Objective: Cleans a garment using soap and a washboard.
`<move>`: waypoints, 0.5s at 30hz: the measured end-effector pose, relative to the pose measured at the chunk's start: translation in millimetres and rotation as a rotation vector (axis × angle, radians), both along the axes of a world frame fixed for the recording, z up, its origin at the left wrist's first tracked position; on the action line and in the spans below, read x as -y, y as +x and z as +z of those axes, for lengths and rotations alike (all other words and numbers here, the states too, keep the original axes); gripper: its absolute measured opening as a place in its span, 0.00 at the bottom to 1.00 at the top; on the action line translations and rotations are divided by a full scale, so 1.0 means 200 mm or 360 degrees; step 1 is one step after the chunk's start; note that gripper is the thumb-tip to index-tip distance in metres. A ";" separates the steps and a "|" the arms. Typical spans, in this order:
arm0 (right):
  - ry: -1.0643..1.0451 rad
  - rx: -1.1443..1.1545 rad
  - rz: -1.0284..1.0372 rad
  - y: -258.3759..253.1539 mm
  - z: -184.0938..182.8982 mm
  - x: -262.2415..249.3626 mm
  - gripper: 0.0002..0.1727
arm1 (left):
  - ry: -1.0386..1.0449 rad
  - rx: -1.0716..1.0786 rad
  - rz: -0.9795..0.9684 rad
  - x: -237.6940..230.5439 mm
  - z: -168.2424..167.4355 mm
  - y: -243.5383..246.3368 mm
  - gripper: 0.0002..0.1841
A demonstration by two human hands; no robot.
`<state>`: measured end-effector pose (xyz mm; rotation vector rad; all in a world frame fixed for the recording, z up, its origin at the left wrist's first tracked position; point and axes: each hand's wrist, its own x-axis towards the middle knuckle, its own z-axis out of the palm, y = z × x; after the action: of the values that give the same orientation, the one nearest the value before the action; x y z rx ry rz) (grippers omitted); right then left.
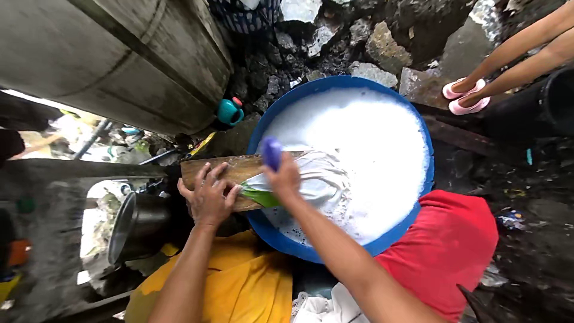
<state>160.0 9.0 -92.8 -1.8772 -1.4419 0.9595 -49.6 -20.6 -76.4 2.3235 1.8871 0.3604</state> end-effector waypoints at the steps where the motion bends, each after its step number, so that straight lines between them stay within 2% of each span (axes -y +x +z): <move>1: 0.0071 -0.0027 0.0254 -0.14 0.06 0.07 0.33 | 0.0000 -0.0008 -0.0003 0.01 0.00 0.00 0.16; 2: 0.0167 -0.0003 0.0444 -0.19 0.09 0.09 0.31 | 0.0005 -0.0005 -0.0010 0.01 0.00 0.00 0.16; 4: 0.0130 0.0015 0.0459 -0.04 0.06 0.03 0.30 | 0.0001 0.0002 -0.0021 0.01 0.01 0.00 0.19; 7: -0.0167 0.0161 -0.0122 0.57 -0.14 -0.11 0.35 | 0.0008 0.0037 -0.0008 0.01 0.00 0.01 0.23; 9: -0.0334 0.0201 -0.0488 0.82 -0.25 -0.18 0.41 | 0.0017 0.0027 0.0004 0.01 0.00 0.01 0.22; 10: -0.0355 0.0187 -0.0558 0.80 -0.26 -0.20 0.41 | 0.0017 0.0021 0.0003 0.01 -0.01 0.01 0.22; 12: -0.0220 0.0139 -0.0420 0.49 -0.18 -0.16 0.40 | 0.0037 -0.0001 0.0002 0.00 -0.01 0.01 0.23; 14: -0.0014 0.0067 0.0017 0.05 -0.03 0.00 0.34 | 0.0036 -0.0014 0.0006 0.00 -0.01 0.01 0.21; 15: 0.0069 0.0051 0.0296 -0.09 0.03 0.10 0.31 | 0.0037 -0.0019 -0.0002 0.01 -0.01 0.00 0.19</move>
<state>141.3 -11.3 -87.3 -1.7582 -1.6661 0.9790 -48.9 -21.9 -77.9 2.3468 1.8965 0.3715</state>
